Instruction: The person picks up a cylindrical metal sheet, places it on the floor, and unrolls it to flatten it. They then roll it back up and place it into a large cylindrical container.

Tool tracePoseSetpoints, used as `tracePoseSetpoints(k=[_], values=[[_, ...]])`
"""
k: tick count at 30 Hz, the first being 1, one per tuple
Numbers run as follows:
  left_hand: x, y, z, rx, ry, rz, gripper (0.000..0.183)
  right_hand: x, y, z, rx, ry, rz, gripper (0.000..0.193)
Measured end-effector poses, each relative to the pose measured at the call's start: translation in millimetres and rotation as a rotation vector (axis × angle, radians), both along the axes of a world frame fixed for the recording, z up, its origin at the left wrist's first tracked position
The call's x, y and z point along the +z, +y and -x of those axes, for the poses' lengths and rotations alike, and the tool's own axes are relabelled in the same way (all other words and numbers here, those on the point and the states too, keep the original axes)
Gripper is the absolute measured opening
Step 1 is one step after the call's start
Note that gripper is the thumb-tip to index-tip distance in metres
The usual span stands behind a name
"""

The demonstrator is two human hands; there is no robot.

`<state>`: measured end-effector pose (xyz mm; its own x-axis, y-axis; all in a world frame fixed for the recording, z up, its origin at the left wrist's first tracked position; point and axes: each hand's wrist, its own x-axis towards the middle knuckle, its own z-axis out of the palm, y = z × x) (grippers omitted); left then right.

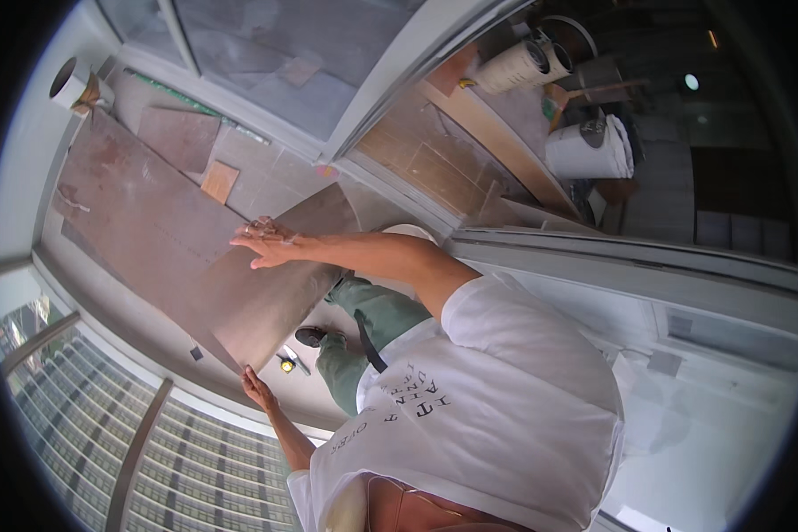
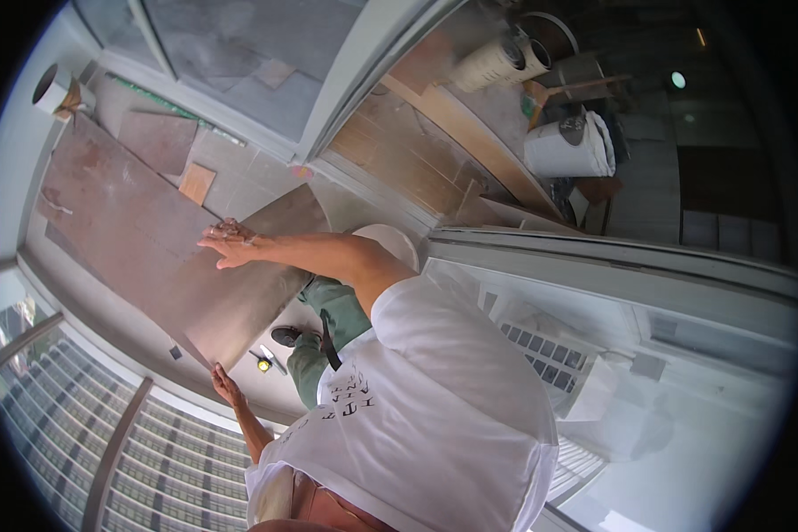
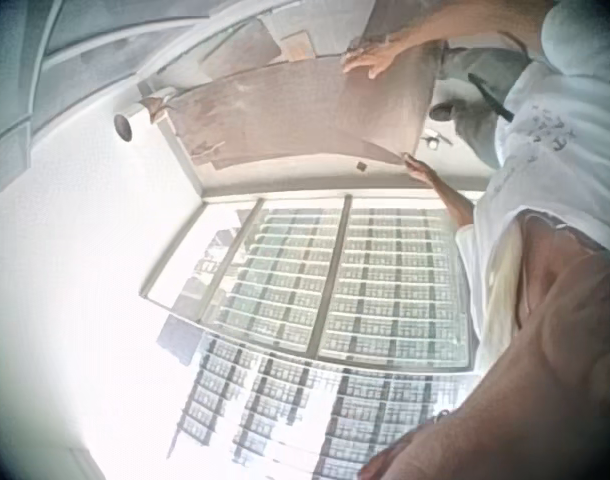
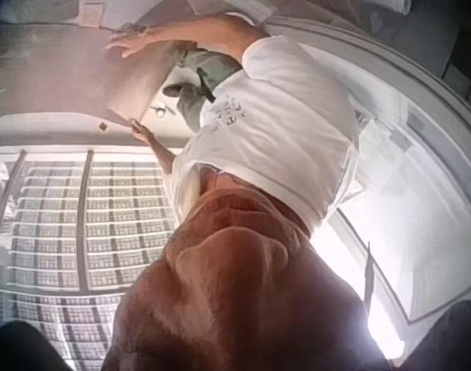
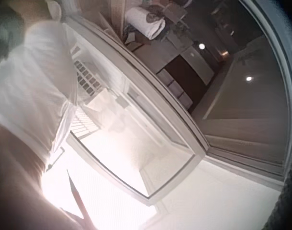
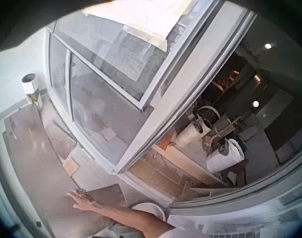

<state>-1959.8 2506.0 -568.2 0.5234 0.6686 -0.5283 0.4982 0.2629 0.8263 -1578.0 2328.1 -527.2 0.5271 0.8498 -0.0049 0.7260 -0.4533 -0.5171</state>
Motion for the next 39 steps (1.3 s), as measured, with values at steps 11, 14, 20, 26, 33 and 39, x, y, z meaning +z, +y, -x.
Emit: tracePoseSetpoints(k=[11, 14, 20, 26, 33, 39], values=[[-91, -12, 146, 0.174, 0.202, 0.056, 0.034, -116, 73, 121, 0.146, 0.150, 0.187, 0.073], [-126, -25, 184, 0.279, 0.162, 0.033, 0.037, -149, 86, 170, 0.143, 0.149, 0.204, 0.068], [-190, -13, 235, 0.286, 0.190, 0.168, 0.038, -201, 114, 238, 0.168, 0.050, 0.213, 0.063], [-213, -20, 241, 0.213, 0.532, -0.436, 0.047, -243, 121, 283, 0.387, 0.019, 0.260, 0.057], [-176, -15, 114, -0.414, 0.358, -0.502, 0.063, -344, 112, 320, 0.416, 0.132, 0.269, 0.055], [-256, -11, 81, -0.799, 0.469, -0.442, 0.101, -396, 96, 307, 0.470, 0.316, 0.354, 0.042]])
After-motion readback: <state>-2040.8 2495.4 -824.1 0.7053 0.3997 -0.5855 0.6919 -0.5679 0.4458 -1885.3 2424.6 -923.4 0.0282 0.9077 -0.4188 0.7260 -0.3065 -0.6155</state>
